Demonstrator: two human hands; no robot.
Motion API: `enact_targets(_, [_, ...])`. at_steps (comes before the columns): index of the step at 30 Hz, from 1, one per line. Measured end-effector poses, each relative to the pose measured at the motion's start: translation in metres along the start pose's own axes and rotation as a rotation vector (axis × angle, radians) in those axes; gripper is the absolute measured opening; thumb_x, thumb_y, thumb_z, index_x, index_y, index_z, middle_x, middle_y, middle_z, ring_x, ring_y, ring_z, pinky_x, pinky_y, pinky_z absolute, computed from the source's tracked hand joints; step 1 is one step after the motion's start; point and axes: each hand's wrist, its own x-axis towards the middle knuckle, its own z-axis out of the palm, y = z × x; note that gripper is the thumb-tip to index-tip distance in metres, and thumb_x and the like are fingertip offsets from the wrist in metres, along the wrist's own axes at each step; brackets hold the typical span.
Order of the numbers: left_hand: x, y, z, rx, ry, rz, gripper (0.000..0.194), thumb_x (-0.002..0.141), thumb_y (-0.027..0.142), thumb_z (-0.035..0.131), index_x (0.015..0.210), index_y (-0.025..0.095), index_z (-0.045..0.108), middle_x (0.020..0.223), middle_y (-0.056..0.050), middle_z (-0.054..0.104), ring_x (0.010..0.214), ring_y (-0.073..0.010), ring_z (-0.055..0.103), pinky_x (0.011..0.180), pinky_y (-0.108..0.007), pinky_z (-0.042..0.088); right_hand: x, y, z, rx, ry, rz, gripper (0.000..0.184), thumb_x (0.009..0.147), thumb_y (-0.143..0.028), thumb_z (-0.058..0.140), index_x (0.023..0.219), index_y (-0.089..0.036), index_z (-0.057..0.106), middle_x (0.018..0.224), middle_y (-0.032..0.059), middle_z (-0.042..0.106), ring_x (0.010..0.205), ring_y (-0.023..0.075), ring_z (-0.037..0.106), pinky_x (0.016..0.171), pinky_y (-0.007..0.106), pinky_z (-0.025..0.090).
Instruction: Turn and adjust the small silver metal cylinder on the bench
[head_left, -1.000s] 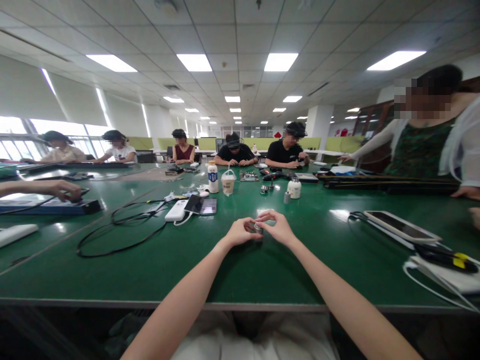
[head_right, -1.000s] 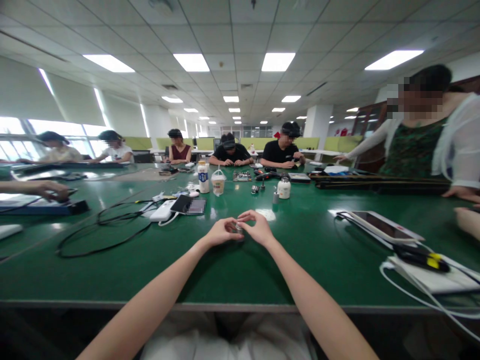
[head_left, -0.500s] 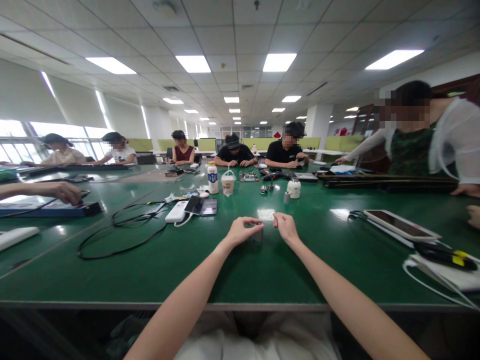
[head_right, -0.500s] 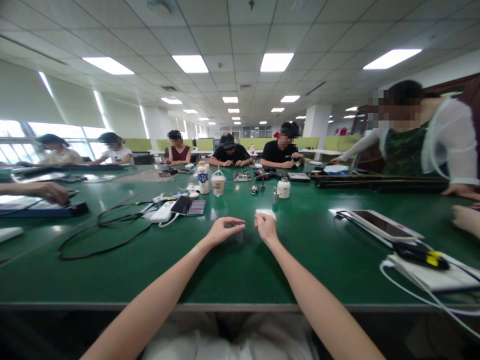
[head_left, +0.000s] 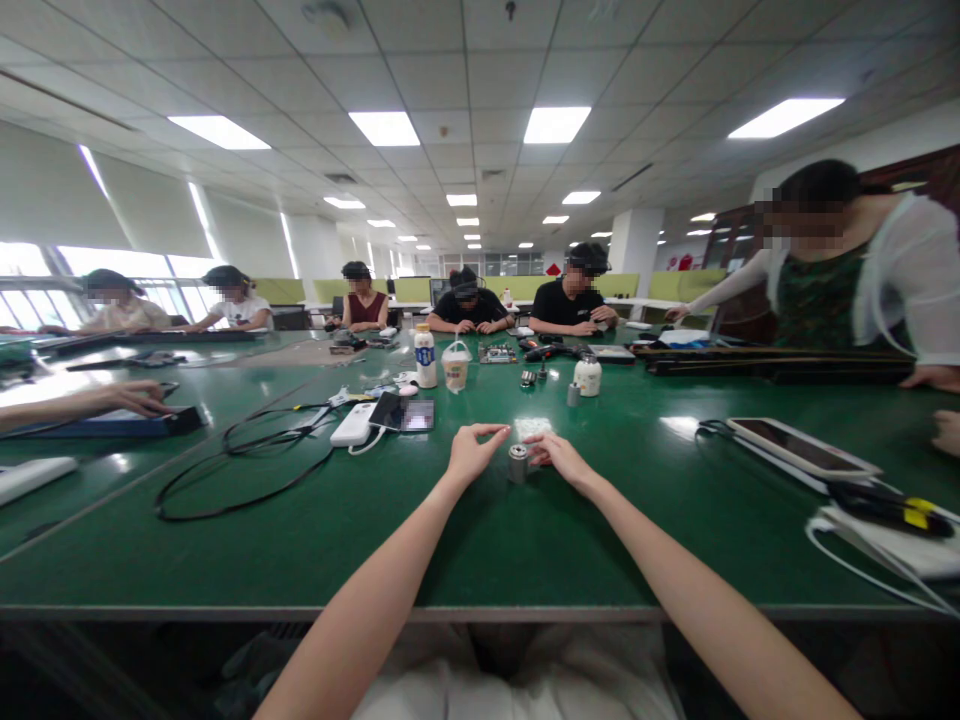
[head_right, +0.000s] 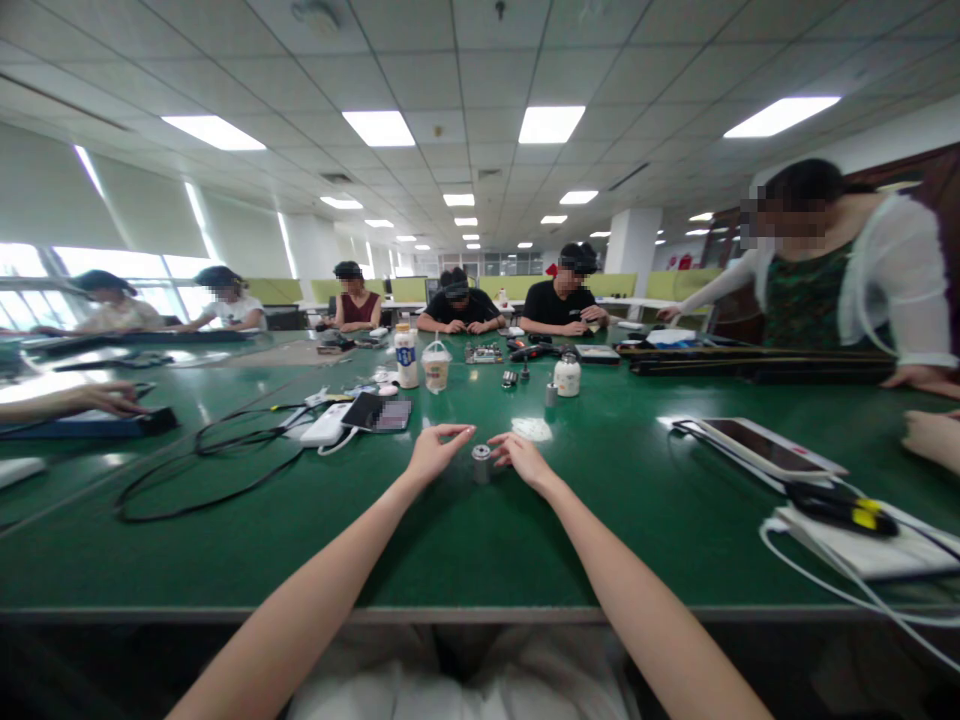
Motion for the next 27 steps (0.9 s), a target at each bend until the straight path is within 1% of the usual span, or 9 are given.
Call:
enact_targets(3, [-0.002, -0.009, -0.006, 0.103, 0.005, -0.059, 0.024, 0.077, 0.043, 0.069, 0.090, 0.026, 0.079, 0.098, -0.007, 0.076, 0.109, -0.0318, 0.057, 0.097, -0.042, 0.041, -0.005, -0.003, 0.004, 0.029, -0.085, 0.036, 0.024, 0.080, -0.025, 0.070, 0.103, -0.020, 0.066, 0.098, 0.0052, 0.071, 0.089, 0.0201, 0.068, 0.084, 0.037, 0.056])
enact_targets(6, [-0.005, -0.017, -0.007, 0.189, -0.020, -0.108, 0.015, 0.067, 0.038, 0.078, 0.080, 0.029, 0.080, 0.091, -0.007, 0.075, 0.110, -0.0362, 0.051, 0.098, -0.048, 0.036, -0.010, -0.005, 0.008, 0.056, -0.136, 0.042, 0.040, 0.064, -0.017, 0.078, 0.102, -0.020, 0.065, 0.089, 0.0026, 0.073, 0.087, 0.0209, 0.070, 0.085, 0.037, 0.056])
enact_targets(8, [-0.006, -0.020, -0.006, 0.223, -0.032, -0.127, 0.016, 0.064, 0.038, 0.079, 0.078, 0.030, 0.080, 0.091, -0.007, 0.075, 0.110, -0.0368, 0.049, 0.098, -0.049, 0.034, -0.013, -0.006, 0.009, 0.067, -0.147, 0.038, 0.049, 0.059, -0.017, 0.081, 0.104, -0.019, 0.063, 0.089, 0.0033, 0.074, 0.087, 0.0212, 0.070, 0.086, 0.038, 0.055])
enact_targets(14, [-0.008, -0.018, -0.004, 0.259, 0.031, -0.173, 0.019, 0.062, 0.042, 0.080, 0.073, 0.027, 0.079, 0.087, -0.010, 0.073, 0.111, -0.0384, 0.047, 0.097, -0.050, 0.033, -0.018, -0.010, 0.011, 0.046, -0.139, 0.009, 0.052, 0.058, -0.028, 0.085, 0.104, -0.017, 0.062, 0.088, 0.0052, 0.074, 0.084, 0.0210, 0.070, 0.084, 0.038, 0.055])
enact_targets(16, [-0.008, -0.014, -0.004, 0.241, 0.065, -0.157, 0.019, 0.065, 0.042, 0.079, 0.074, 0.025, 0.079, 0.089, -0.010, 0.073, 0.110, -0.0380, 0.048, 0.097, -0.050, 0.033, -0.019, -0.010, 0.012, 0.036, -0.131, -0.008, 0.050, 0.059, -0.031, 0.084, 0.102, -0.017, 0.062, 0.087, 0.0051, 0.073, 0.082, 0.0207, 0.070, 0.083, 0.037, 0.055])
enact_targets(18, [-0.007, -0.007, -0.003, 0.203, 0.095, -0.111, 0.021, 0.072, 0.044, 0.074, 0.081, 0.025, 0.079, 0.094, -0.009, 0.074, 0.111, -0.0352, 0.050, 0.098, -0.048, 0.034, -0.020, -0.010, 0.014, 0.028, -0.116, -0.024, 0.047, 0.060, -0.035, 0.084, 0.099, -0.017, 0.062, 0.086, 0.0049, 0.073, 0.081, 0.0203, 0.070, 0.081, 0.036, 0.055])
enact_targets(21, [-0.006, 0.005, -0.002, 0.128, 0.103, -0.008, 0.025, 0.081, 0.045, 0.066, 0.091, 0.025, 0.078, 0.100, -0.006, 0.075, 0.110, -0.0279, 0.055, 0.100, -0.039, 0.036, -0.020, -0.008, 0.017, 0.019, -0.089, -0.042, 0.046, 0.062, -0.038, 0.082, 0.098, -0.018, 0.062, 0.085, 0.0045, 0.073, 0.078, 0.0197, 0.069, 0.078, 0.035, 0.055])
enact_targets(24, [-0.006, 0.013, 0.001, 0.084, 0.064, 0.070, 0.022, 0.079, 0.042, 0.068, 0.089, 0.025, 0.078, 0.095, -0.004, 0.076, 0.106, -0.0246, 0.058, 0.098, -0.035, 0.039, -0.019, -0.005, 0.020, 0.011, -0.069, -0.060, 0.047, 0.062, -0.040, 0.082, 0.098, -0.018, 0.061, 0.083, 0.0034, 0.072, 0.076, 0.0196, 0.069, 0.075, 0.034, 0.055])
enact_targets(27, [-0.008, 0.015, 0.003, 0.075, 0.036, 0.101, 0.018, 0.077, 0.039, 0.071, 0.085, 0.025, 0.079, 0.092, -0.004, 0.077, 0.103, -0.0246, 0.059, 0.096, -0.036, 0.040, -0.019, -0.003, 0.021, 0.004, -0.057, -0.080, 0.046, 0.063, -0.040, 0.081, 0.097, -0.018, 0.060, 0.083, 0.0028, 0.072, 0.076, 0.0195, 0.068, 0.074, 0.033, 0.055])
